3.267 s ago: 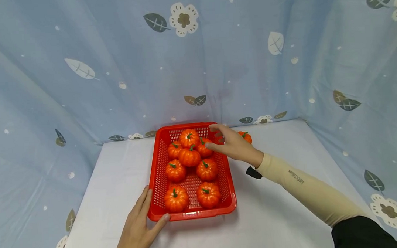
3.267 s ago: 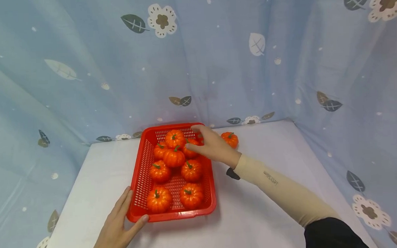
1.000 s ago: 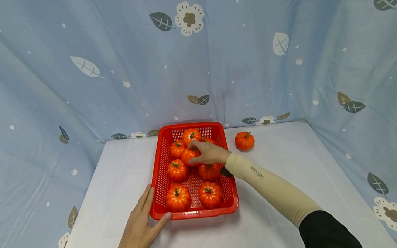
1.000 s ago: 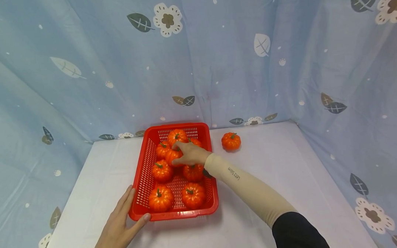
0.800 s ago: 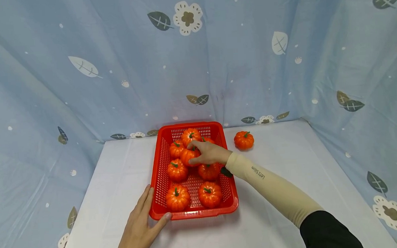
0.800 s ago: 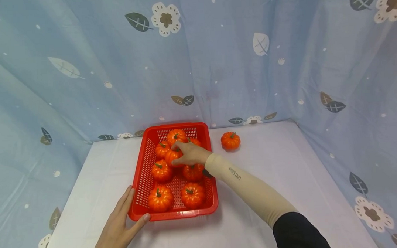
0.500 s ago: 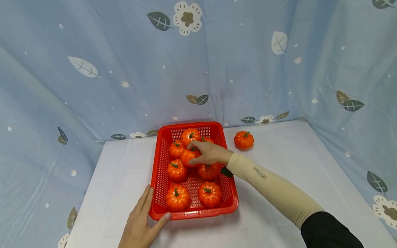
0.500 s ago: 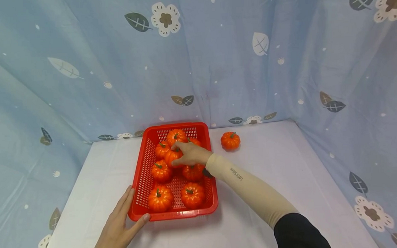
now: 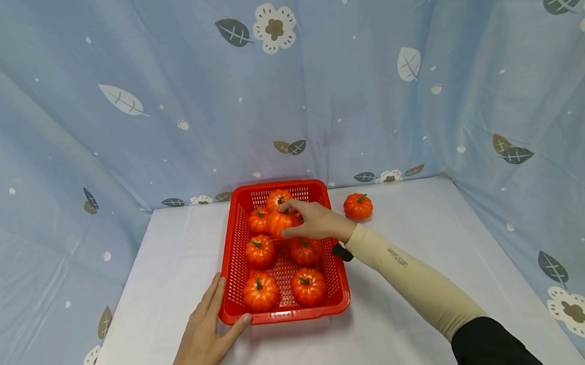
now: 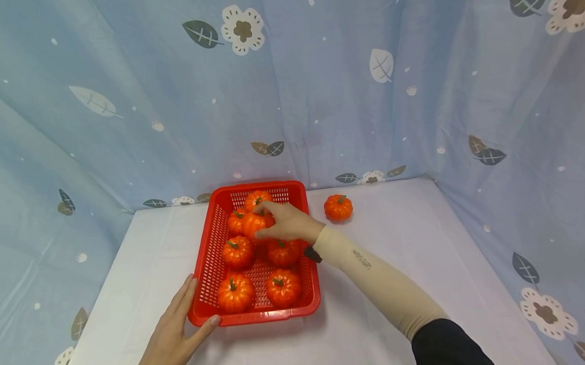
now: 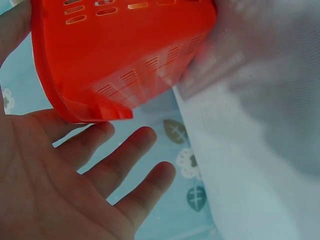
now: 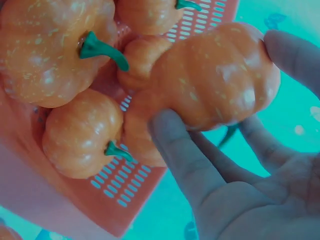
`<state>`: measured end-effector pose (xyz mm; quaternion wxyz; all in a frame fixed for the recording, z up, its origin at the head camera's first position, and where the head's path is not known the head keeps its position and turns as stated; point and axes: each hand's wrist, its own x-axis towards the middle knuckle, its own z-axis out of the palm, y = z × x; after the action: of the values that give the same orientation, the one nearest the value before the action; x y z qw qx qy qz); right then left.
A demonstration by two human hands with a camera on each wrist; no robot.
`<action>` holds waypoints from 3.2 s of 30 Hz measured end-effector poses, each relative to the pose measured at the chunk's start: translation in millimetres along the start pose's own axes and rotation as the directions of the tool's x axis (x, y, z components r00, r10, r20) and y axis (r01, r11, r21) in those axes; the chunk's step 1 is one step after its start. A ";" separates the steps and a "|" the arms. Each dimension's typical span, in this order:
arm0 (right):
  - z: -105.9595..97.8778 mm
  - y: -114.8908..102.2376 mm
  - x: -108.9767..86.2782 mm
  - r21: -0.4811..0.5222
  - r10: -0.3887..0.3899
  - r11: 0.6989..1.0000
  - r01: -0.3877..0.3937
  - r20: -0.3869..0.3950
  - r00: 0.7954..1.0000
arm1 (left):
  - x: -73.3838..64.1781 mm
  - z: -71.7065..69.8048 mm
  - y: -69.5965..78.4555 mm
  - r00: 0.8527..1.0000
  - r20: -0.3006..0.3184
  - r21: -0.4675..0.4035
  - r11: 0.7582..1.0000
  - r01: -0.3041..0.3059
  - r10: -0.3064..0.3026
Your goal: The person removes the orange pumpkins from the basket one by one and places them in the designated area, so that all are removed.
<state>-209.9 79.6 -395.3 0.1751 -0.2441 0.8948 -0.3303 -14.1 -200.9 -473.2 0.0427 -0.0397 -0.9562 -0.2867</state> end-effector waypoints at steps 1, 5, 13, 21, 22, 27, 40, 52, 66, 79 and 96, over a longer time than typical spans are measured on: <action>-1.0 -0.5 -1.6 0.000 -0.012 1.000 0.012 -0.016 1.000 | -0.1 -0.1 0.0 1.000 -0.003 0.001 1.000 -0.003 0.003; -3.8 -3.7 -8.5 0.029 -0.077 0.996 0.080 -0.079 0.994 | -0.3 -0.6 0.8 1.000 -0.005 0.001 1.000 -0.003 0.003; -4.0 -2.5 -19.3 0.035 -0.132 0.989 0.142 -0.202 0.970 | -0.8 -0.2 0.4 1.000 -0.008 -0.006 1.000 -0.005 0.005; -9.3 6.9 -28.6 0.012 -0.196 0.978 0.208 -0.282 0.939 | -1.6 0.1 -0.8 1.000 -0.009 -0.011 1.000 -0.008 0.008; -10.5 8.4 -29.6 0.012 -0.198 0.977 0.211 -0.296 0.934 | -1.6 -0.1 -0.8 1.000 -0.009 -0.012 1.000 -0.007 0.007; -16.7 15.1 -34.8 0.035 -0.154 0.984 0.177 -0.353 0.923 | -1.3 -0.4 -0.4 1.000 -0.002 -0.017 1.000 0.002 -0.002; -38.1 45.4 -46.8 0.109 -0.053 0.988 0.107 -0.410 0.911 | -0.5 0.7 0.0 1.000 0.011 -0.017 1.000 0.018 -0.018; -56.5 86.2 -65.4 0.184 0.097 0.983 -0.012 -0.466 0.879 | -0.6 -0.6 0.7 1.000 0.013 -0.034 0.999 0.019 -0.019; -58.9 151.2 -78.9 0.087 0.099 0.994 -0.059 -0.566 0.818 | -1.9 0.1 1.2 0.999 0.014 -0.025 0.999 0.034 -0.033; -61.8 206.1 -91.1 0.067 0.206 0.975 -0.211 -0.618 0.759 | -0.5 1.3 2.1 0.999 0.012 -0.022 0.999 0.041 -0.041; -53.0 239.2 -82.4 0.103 0.375 0.917 -0.384 -0.547 0.748 | 0.1 0.4 3.0 0.999 0.008 -0.037 0.998 0.041 -0.041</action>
<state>-244.3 310.5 -506.4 -0.0314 0.0481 0.9398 -0.3369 -13.9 -198.1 -471.9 0.0326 -0.0217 -0.9516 -0.3050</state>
